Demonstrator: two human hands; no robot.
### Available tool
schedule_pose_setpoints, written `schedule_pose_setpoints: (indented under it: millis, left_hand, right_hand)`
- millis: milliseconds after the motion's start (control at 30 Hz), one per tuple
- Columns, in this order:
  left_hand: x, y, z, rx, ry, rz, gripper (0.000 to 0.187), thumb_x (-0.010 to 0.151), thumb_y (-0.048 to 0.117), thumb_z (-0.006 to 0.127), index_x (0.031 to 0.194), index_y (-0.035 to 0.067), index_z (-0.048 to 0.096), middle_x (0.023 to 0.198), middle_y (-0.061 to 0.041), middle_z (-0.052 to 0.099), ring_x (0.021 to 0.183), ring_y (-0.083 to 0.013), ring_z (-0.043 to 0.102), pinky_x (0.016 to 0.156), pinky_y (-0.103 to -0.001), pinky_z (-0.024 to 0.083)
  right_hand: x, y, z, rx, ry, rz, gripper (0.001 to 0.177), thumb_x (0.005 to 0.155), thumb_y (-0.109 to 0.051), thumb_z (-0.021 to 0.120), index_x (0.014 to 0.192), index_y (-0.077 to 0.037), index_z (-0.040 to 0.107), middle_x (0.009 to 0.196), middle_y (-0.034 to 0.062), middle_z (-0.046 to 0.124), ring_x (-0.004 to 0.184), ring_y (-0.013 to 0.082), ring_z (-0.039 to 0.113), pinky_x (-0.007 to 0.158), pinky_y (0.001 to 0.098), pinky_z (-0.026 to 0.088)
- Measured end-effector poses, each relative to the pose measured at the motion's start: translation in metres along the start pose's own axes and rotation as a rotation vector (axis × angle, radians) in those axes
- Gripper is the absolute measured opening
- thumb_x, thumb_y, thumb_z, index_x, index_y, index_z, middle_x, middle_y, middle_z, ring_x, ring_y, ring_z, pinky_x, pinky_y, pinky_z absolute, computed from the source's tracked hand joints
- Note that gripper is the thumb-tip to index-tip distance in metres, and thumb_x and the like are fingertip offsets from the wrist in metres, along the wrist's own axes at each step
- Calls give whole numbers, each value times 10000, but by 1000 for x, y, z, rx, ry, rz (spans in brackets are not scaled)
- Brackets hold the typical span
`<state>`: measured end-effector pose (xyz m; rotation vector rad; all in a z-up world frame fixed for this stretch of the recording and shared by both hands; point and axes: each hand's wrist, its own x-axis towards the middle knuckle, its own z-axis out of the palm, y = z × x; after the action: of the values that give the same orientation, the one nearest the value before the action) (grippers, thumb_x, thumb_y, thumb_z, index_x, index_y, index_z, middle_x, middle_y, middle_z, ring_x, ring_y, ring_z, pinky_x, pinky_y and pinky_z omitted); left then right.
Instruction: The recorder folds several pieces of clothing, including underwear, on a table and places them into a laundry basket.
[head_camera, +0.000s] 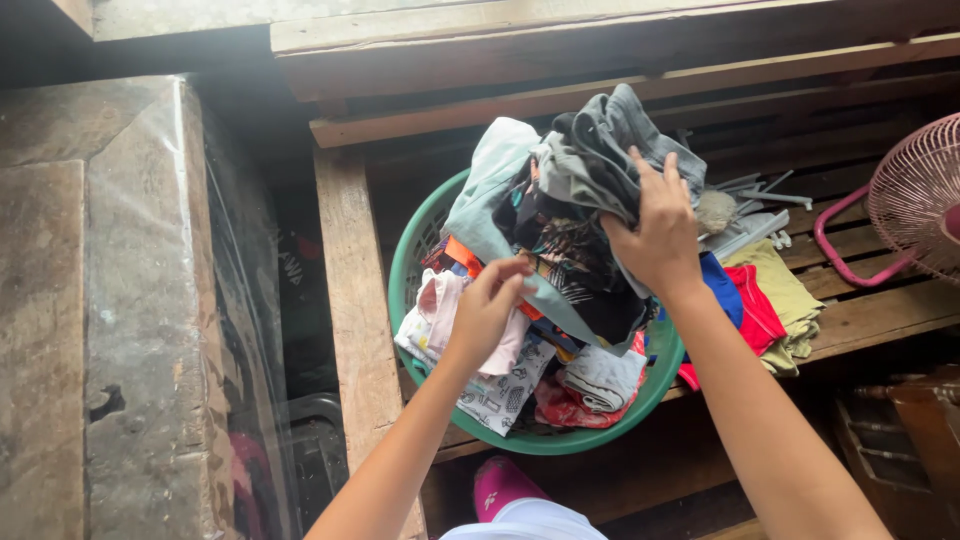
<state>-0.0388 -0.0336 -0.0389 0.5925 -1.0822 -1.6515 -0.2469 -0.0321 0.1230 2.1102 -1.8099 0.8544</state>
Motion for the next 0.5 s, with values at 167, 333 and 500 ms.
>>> schedule_pose_setpoints:
  millis: [167, 333, 500]
  left_hand:
    - [30, 15, 11, -260, 78, -317, 516, 975, 264, 601, 1436, 69, 478, 1263, -41, 659, 1096, -171, 696, 873, -322, 561]
    - [42, 15, 14, -112, 167, -282, 534, 967, 210, 685, 1414, 41, 446, 1201, -115, 677, 1036, -176, 711, 829, -304, 549]
    - [62, -6, 0, -5, 175, -35, 408, 994, 71, 654, 1382, -13, 559, 1058, -126, 703, 885, -196, 731, 795, -291, 601]
  right_hand:
    - [1, 0, -1, -95, -111, -91, 797, 796, -363, 834, 1462, -39, 541, 1445, 201, 597, 1429, 541, 391, 1149, 569, 346]
    - [-4, -7, 4, -160, -160, -161, 685, 865, -474, 818, 1421, -135, 607, 1533, 100, 602, 1460, 518, 393, 1143, 560, 363]
    - [-10, -29, 12, -245, -35, -153, 822, 723, -470, 816, 1397, -47, 612, 1488, 170, 555, 1410, 530, 350, 1097, 615, 310]
